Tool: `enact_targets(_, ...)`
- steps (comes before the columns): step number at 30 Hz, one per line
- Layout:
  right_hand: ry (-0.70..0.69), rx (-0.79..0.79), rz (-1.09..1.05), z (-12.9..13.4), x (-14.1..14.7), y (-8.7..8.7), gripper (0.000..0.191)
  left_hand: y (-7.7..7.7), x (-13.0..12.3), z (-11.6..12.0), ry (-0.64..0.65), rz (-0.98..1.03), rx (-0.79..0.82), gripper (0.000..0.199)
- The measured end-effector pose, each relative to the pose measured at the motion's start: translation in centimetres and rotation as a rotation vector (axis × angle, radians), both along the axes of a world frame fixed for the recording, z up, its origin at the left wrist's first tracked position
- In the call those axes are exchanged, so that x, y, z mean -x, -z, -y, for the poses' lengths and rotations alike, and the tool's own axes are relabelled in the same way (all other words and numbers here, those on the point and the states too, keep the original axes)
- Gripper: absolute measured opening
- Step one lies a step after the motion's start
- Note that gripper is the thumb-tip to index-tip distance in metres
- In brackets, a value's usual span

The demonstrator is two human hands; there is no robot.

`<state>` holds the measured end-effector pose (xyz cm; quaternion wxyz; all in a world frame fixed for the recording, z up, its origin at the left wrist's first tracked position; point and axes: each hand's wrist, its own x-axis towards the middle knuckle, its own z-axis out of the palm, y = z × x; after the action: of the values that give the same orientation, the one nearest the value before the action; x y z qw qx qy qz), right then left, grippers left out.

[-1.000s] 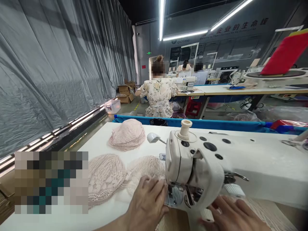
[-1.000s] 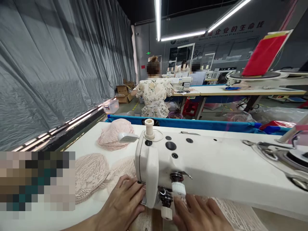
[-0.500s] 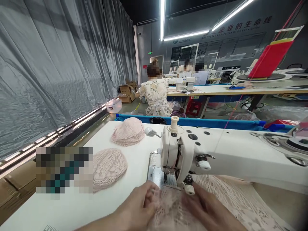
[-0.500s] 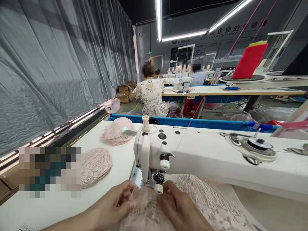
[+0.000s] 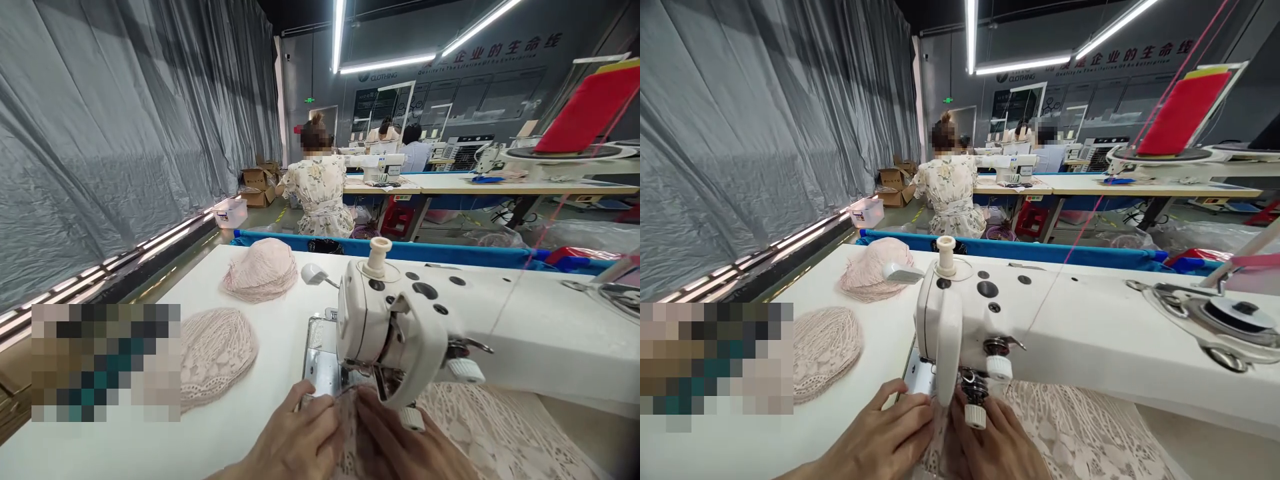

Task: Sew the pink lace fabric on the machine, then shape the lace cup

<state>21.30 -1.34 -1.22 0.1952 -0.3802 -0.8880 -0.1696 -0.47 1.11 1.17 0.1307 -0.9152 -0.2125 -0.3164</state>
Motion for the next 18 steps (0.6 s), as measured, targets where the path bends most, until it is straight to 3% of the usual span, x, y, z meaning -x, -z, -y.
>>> enact_targets(3,-0.05,0.076,-0.04,-0.7,-0.1,-1.7,0.036,0.5,-0.5,0.0,-0.037,0.093,-0.067,0.028)
enact_targets(6,-0.009,0.19,-0.128,-1.0,-0.4,-3.0,0.031,0.9,-0.8,0.1,-0.058,0.135,-0.103,0.032)
enact_targets(9,0.049,0.209,-0.189,-1.1,-0.9,-3.4,0.02,0.9,-0.6,0.6,-0.083,0.096,-0.076,0.036)
enact_targets(12,0.025,0.171,-0.192,-0.9,-1.3,-3.4,0.023,0.9,-0.2,1.3,-0.133,0.134,-0.042,0.036)
enact_targets(18,0.046,0.235,-0.148,0.2,-1.0,-3.9,0.021,1.4,0.7,2.4,-0.113,0.071,-0.282,0.041)
